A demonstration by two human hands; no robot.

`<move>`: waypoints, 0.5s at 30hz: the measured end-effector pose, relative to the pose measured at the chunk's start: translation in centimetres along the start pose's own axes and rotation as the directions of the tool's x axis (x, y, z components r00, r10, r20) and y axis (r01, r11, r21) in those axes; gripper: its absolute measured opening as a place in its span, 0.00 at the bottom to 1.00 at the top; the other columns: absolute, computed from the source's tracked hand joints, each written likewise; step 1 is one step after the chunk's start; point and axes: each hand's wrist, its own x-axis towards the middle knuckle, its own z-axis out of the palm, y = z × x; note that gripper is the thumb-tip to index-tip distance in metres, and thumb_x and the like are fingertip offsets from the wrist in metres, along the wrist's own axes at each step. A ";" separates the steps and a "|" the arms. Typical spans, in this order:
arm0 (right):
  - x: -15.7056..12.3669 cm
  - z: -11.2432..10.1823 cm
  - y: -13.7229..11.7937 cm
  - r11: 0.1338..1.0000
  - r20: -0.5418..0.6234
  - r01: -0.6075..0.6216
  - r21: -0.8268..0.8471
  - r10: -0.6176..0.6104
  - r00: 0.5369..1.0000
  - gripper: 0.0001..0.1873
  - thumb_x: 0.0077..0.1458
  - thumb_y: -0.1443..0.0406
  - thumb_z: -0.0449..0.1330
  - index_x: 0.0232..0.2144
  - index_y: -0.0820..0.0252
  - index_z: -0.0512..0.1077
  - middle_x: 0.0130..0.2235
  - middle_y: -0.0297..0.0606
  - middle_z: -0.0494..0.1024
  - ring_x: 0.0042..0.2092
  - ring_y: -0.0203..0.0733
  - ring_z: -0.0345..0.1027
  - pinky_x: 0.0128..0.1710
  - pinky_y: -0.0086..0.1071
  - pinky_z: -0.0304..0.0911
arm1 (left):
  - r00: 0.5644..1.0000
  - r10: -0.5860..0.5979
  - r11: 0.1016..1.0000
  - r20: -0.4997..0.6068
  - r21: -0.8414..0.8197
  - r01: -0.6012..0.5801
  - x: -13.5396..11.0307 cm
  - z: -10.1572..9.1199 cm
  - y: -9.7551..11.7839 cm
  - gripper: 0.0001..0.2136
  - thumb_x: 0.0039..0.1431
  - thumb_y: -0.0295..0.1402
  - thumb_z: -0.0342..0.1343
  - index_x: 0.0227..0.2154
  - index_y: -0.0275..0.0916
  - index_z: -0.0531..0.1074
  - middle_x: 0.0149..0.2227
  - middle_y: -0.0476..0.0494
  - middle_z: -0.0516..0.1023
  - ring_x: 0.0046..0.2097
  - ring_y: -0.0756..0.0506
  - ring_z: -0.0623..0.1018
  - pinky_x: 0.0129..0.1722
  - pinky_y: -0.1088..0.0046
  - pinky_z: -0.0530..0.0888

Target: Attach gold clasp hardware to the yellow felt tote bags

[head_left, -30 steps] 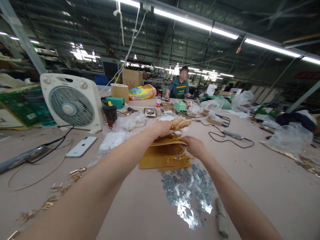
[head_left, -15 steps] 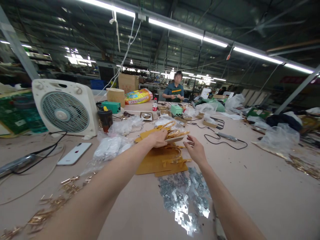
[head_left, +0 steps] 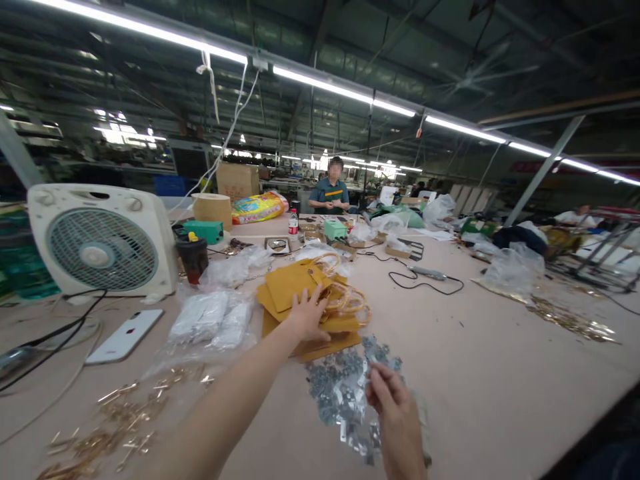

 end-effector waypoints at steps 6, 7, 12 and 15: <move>-9.4 -2.7 4.4 0.942 0.264 0.190 -0.277 -0.116 0.958 0.18 0.63 0.49 0.63 0.39 0.57 0.81 0.30 0.38 0.80 0.28 0.40 0.73 0.29 0.29 0.68 | 1.000 -0.016 0.998 0.015 0.054 0.015 -1.8 2.3 2.0 0.47 0.54 0.54 0.64 0.73 0.45 0.54 0.78 0.36 0.30 0.74 0.16 0.40 0.67 0.29 0.48; -10.5 -3.1 4.3 0.887 0.347 0.310 -0.341 -0.188 0.919 0.14 0.65 0.54 0.61 0.40 0.56 0.80 0.32 0.39 0.81 0.31 0.41 0.75 0.31 0.29 0.69 | 1.000 -0.007 0.998 0.021 0.057 0.006 -1.8 2.2 1.9 0.46 0.56 0.53 0.63 0.73 0.44 0.53 0.78 0.34 0.30 0.74 0.15 0.42 0.66 0.28 0.49; -13.6 -4.5 2.9 0.480 0.566 0.687 -0.545 -0.394 0.724 0.09 0.66 0.65 0.56 0.41 0.55 0.77 0.35 0.39 0.82 0.36 0.43 0.75 0.37 0.35 0.67 | 0.984 0.086 0.995 -0.154 0.072 -0.076 -1.3 1.3 1.4 0.37 0.63 0.46 0.58 0.71 0.42 0.56 0.77 0.30 0.44 0.72 0.18 0.53 0.65 0.34 0.58; -15.2 -5.3 3.3 0.445 0.512 0.697 -0.562 -0.475 0.716 0.07 0.65 0.64 0.57 0.43 0.54 0.75 0.35 0.37 0.83 0.35 0.42 0.73 0.38 0.37 0.66 | 0.886 0.320 0.946 -0.334 0.061 -0.319 -2.2 0.8 2.4 0.28 0.69 0.39 0.50 0.67 0.31 0.60 0.74 0.31 0.54 0.70 0.27 0.59 0.67 0.44 0.59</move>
